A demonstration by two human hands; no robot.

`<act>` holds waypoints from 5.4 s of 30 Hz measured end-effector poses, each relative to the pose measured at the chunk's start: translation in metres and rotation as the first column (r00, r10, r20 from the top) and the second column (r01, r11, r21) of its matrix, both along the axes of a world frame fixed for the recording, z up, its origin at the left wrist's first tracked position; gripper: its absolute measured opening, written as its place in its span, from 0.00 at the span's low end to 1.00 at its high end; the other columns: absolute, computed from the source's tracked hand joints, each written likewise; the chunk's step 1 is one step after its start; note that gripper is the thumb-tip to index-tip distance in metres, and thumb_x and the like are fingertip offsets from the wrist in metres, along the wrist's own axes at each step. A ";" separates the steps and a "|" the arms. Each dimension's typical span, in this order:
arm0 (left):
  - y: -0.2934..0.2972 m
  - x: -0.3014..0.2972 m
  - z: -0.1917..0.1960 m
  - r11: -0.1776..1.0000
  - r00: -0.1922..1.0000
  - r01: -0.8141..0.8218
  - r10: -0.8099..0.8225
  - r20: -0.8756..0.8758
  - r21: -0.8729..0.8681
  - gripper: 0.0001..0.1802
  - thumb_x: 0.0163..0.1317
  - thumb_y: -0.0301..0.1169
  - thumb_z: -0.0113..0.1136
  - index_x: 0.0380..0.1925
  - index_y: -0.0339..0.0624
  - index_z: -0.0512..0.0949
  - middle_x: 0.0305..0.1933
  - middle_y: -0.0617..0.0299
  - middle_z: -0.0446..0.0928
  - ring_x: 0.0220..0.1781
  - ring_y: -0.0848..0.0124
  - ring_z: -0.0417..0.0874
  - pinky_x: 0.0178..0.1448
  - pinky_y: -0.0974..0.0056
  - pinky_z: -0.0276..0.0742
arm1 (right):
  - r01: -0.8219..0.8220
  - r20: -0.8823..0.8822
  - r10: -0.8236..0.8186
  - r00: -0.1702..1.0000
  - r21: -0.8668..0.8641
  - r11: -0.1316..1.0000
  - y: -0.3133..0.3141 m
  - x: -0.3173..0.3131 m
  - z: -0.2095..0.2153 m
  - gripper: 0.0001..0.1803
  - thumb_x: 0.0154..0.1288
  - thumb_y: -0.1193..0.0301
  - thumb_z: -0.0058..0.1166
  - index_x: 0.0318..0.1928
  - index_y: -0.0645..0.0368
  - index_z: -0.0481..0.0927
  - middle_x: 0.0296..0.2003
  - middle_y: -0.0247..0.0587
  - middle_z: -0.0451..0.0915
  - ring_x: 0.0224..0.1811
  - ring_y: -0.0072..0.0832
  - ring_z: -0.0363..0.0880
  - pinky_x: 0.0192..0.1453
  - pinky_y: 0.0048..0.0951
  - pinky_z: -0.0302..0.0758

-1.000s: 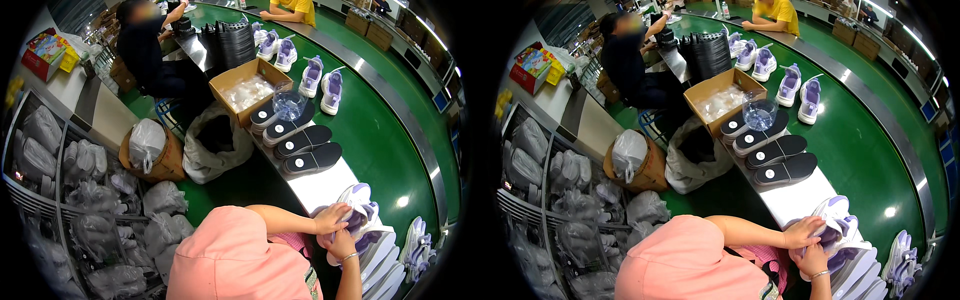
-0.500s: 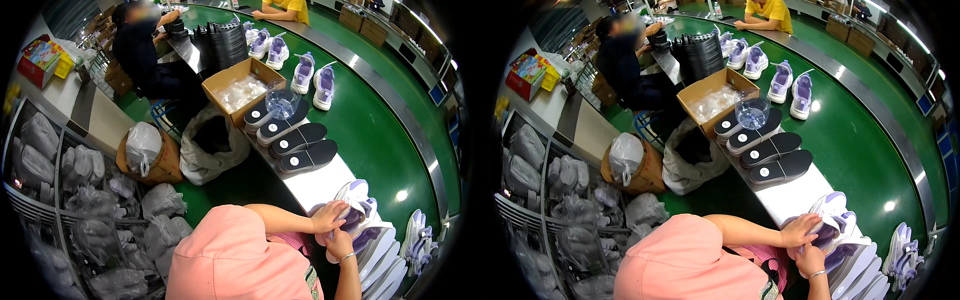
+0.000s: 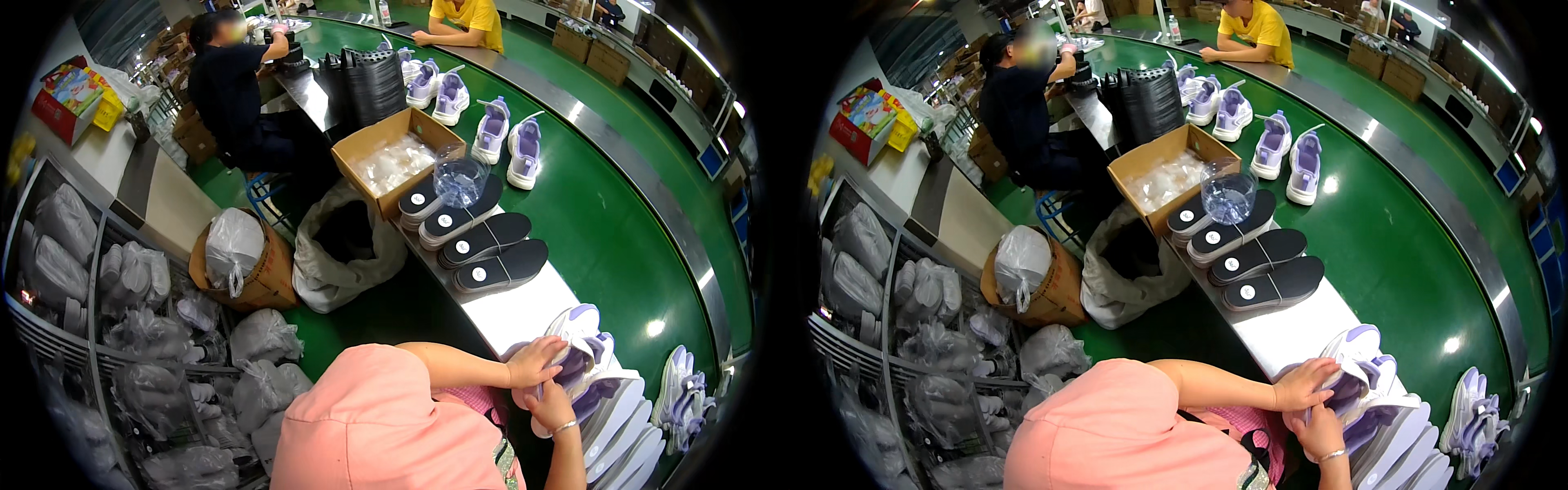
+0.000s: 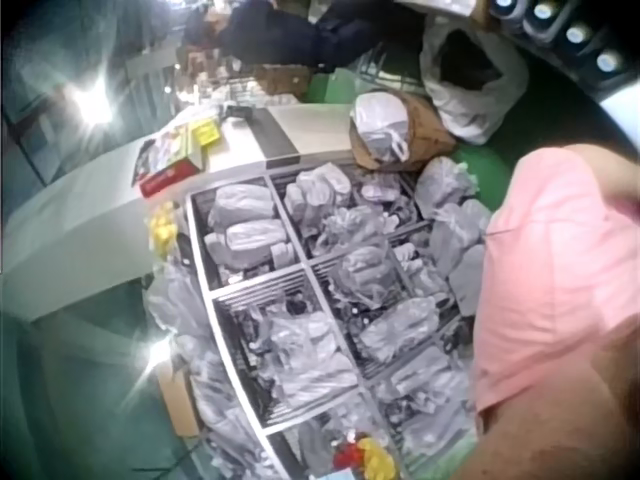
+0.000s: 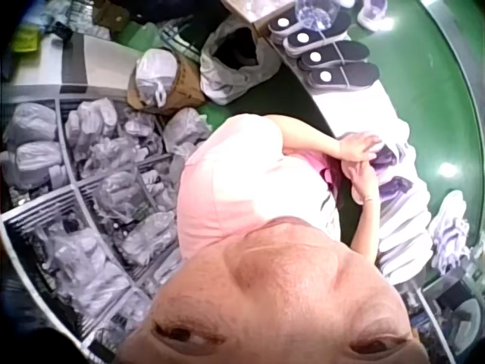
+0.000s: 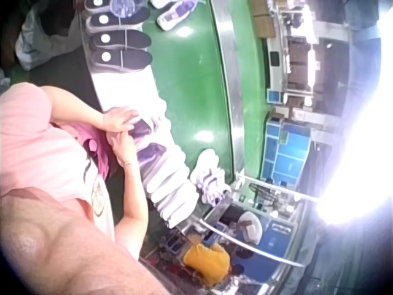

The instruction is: The person places white insoles into purple and white sneakers that are moving along a conveyor belt, smoothing the insoles down with their hands.

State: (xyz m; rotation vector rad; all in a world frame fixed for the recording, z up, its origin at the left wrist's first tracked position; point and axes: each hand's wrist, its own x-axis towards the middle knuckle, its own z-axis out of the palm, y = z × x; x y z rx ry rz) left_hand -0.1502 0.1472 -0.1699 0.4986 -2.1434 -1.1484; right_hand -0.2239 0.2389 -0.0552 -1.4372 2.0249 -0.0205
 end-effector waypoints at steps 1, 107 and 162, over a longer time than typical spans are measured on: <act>0.000 0.000 0.000 1.000 1.000 -0.001 0.001 0.005 0.006 0.31 0.57 0.43 0.49 0.57 0.40 0.59 0.58 0.45 0.58 0.60 0.49 0.60 0.64 0.53 0.56 | 0.001 -0.039 -0.004 0.999 -0.070 0.998 0.005 0.005 0.002 0.30 0.46 0.63 0.58 0.48 0.67 0.69 0.35 0.59 0.75 0.39 0.53 0.73 0.44 0.43 0.70; -0.017 -0.045 0.077 0.969 0.993 0.094 -0.075 -0.091 0.228 0.36 0.59 0.28 0.49 0.63 0.39 0.42 0.65 0.51 0.46 0.65 0.62 0.51 0.64 0.59 0.52 | 0.371 -0.271 -0.540 0.796 -0.487 0.791 -0.012 -0.146 0.067 0.18 0.42 0.71 0.53 0.38 0.60 0.70 0.29 0.49 0.78 0.34 0.42 0.78 0.37 0.39 0.74; -0.017 -0.058 0.055 0.954 1.000 0.008 -0.009 0.003 0.300 0.12 0.54 0.30 0.52 0.36 0.33 0.71 0.34 0.44 0.74 0.38 0.47 0.74 0.42 0.53 0.69 | -0.224 -0.547 0.090 0.832 -0.184 0.957 0.039 -0.008 0.060 0.03 0.42 0.71 0.52 0.20 0.56 0.75 0.26 0.36 0.69 0.24 0.30 0.72 0.27 0.31 0.72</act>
